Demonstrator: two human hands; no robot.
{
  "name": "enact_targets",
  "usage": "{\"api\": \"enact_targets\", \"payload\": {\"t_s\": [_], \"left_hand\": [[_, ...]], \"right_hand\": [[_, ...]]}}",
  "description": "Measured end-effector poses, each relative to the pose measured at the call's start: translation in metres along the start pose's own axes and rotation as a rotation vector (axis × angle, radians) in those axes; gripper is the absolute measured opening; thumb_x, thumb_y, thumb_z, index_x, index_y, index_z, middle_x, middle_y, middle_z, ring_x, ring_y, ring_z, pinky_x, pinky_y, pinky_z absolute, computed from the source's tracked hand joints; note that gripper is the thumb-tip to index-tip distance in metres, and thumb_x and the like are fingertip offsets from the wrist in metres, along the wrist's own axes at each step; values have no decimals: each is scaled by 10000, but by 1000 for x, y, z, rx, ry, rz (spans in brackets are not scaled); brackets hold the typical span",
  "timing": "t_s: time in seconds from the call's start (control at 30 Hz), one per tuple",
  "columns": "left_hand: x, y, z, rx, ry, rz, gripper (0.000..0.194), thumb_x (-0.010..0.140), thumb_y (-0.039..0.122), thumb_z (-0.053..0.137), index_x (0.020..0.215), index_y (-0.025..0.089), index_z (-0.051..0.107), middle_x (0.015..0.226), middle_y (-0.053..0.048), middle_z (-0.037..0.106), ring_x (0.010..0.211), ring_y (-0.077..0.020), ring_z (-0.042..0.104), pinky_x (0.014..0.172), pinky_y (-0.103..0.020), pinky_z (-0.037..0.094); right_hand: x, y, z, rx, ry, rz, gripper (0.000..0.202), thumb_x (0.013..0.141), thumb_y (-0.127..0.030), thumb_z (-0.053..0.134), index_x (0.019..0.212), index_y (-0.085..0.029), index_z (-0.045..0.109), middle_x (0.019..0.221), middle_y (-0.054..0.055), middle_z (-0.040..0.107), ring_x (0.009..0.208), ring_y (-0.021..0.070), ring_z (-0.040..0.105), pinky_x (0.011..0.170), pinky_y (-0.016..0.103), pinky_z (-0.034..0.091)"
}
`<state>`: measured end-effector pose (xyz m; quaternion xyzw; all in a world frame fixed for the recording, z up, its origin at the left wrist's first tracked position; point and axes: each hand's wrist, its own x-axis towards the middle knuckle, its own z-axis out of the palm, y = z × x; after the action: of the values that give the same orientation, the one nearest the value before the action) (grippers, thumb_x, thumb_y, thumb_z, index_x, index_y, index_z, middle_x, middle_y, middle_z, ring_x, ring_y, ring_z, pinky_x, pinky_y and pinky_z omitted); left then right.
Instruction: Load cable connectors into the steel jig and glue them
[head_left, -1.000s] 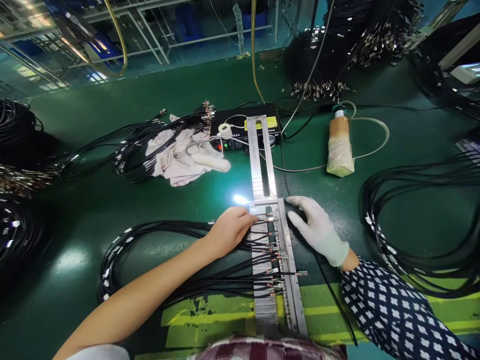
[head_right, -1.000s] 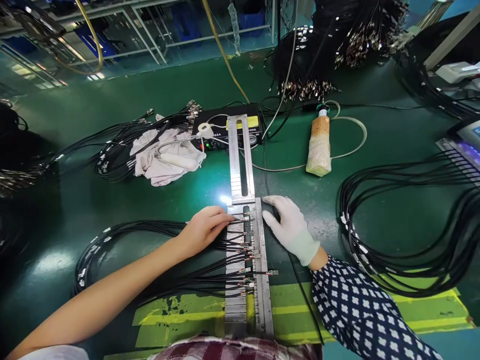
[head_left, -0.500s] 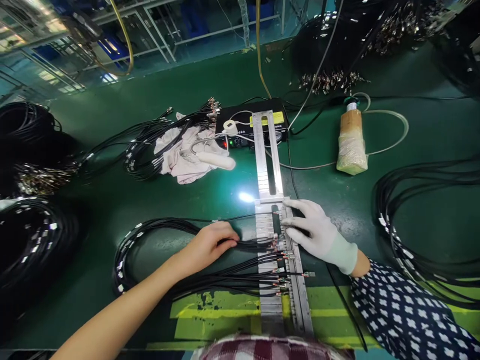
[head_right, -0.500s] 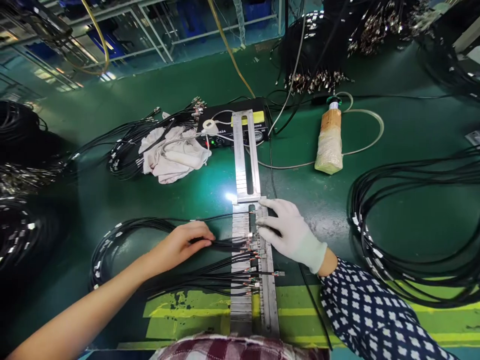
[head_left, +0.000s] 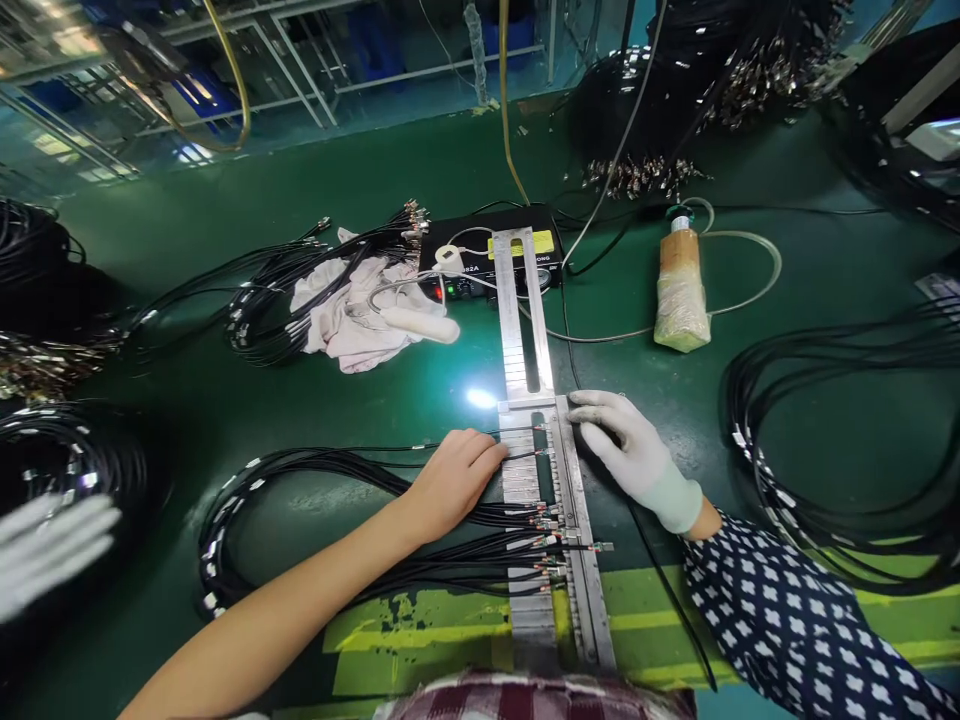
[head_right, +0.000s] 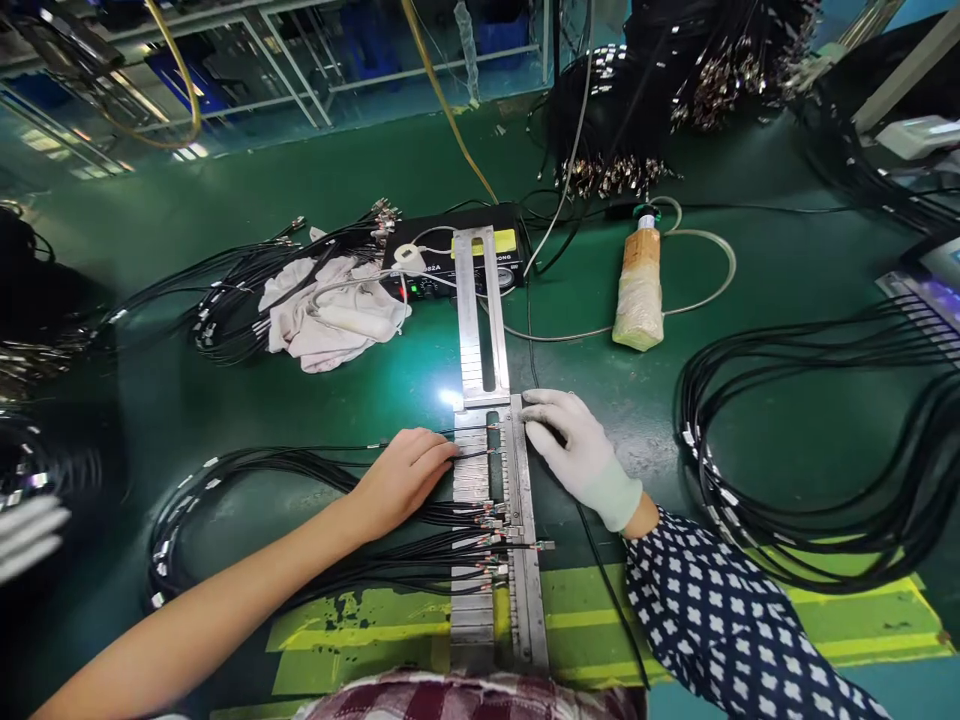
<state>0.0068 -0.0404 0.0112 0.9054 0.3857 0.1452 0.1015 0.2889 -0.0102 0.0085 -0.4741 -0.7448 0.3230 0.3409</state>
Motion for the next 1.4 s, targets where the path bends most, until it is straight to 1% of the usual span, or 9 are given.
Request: {"api": "enact_targets", "payload": {"t_s": [0.07, 0.2, 0.27, 0.43, 0.7, 0.9, 1.07, 1.23, 1.4], "left_hand": [[0, -2, 3, -53, 50, 34, 224, 1014, 170, 385, 1130, 151, 575, 946, -82, 664, 832, -181, 565, 739, -301, 466], [-2, -9, 0, -107, 108, 27, 268, 1001, 137, 401, 1216, 151, 560, 927, -66, 667, 811, -150, 611, 731, -246, 500], [0, -12, -3, -74, 101, 36, 304, 1004, 142, 379, 1246, 155, 563, 922, -64, 676, 799, -151, 630, 719, -246, 510], [8, -16, -6, -5, 52, 77, 341, 1008, 164, 334, 1210, 152, 609, 932, -81, 693, 775, -175, 645, 691, -282, 524], [12, -23, -3, -70, 40, 79, 323, 1008, 169, 337, 1201, 161, 595, 982, -83, 692, 852, -174, 646, 762, -280, 524], [12, -24, -4, -48, 47, 124, 302, 1000, 149, 349, 1194, 147, 580, 983, -95, 686, 823, -181, 624, 741, -288, 502], [13, -26, -5, -137, 60, 131, 298, 985, 120, 363, 1205, 148, 562, 1023, -94, 686, 876, -172, 621, 788, -276, 498], [13, -27, -7, -72, 41, 170, 329, 1000, 158, 327, 1217, 166, 574, 1018, -92, 690, 803, -162, 612, 744, -280, 491], [13, -26, -3, -233, 101, 90, 304, 992, 138, 370, 1200, 187, 586, 1012, -81, 693, 896, -155, 644, 798, -270, 523]], "right_hand": [[0, 0, 1, 0, -6, 2, 198, 972, -340, 521, 1028, -262, 693, 1258, 61, 643, 1214, 254, 565, 1042, 487, 474], [0, -1, 3, -2, -12, -1, 192, 970, -341, 531, 1032, -261, 694, 1244, 60, 650, 1199, 249, 573, 1032, 477, 478], [0, -2, 2, -3, -15, -5, 193, 971, -340, 531, 1029, -264, 699, 1237, 57, 656, 1188, 248, 581, 1026, 471, 482], [1, -3, 1, -10, -13, -12, 196, 974, -339, 531, 1035, -263, 701, 1224, 56, 664, 1171, 246, 592, 1019, 466, 485], [2, -2, 3, -22, -7, -19, 192, 966, -329, 535, 1033, -251, 697, 1207, 67, 668, 1161, 252, 596, 1006, 481, 493], [2, -3, 2, -26, -4, -20, 201, 966, -330, 525, 1029, -255, 700, 1212, 68, 669, 1163, 260, 597, 1002, 486, 497], [3, -4, 2, -29, -13, -14, 184, 962, -317, 534, 1028, -252, 693, 1213, 62, 665, 1156, 253, 593, 996, 471, 504], [3, -5, 3, -29, -10, -12, 178, 962, -306, 537, 1039, -250, 687, 1218, 61, 659, 1160, 254, 588, 1006, 482, 495], [2, -4, 3, -22, -6, -7, 177, 963, -320, 540, 1039, -261, 688, 1218, 59, 658, 1157, 260, 590, 1007, 493, 497]]}}
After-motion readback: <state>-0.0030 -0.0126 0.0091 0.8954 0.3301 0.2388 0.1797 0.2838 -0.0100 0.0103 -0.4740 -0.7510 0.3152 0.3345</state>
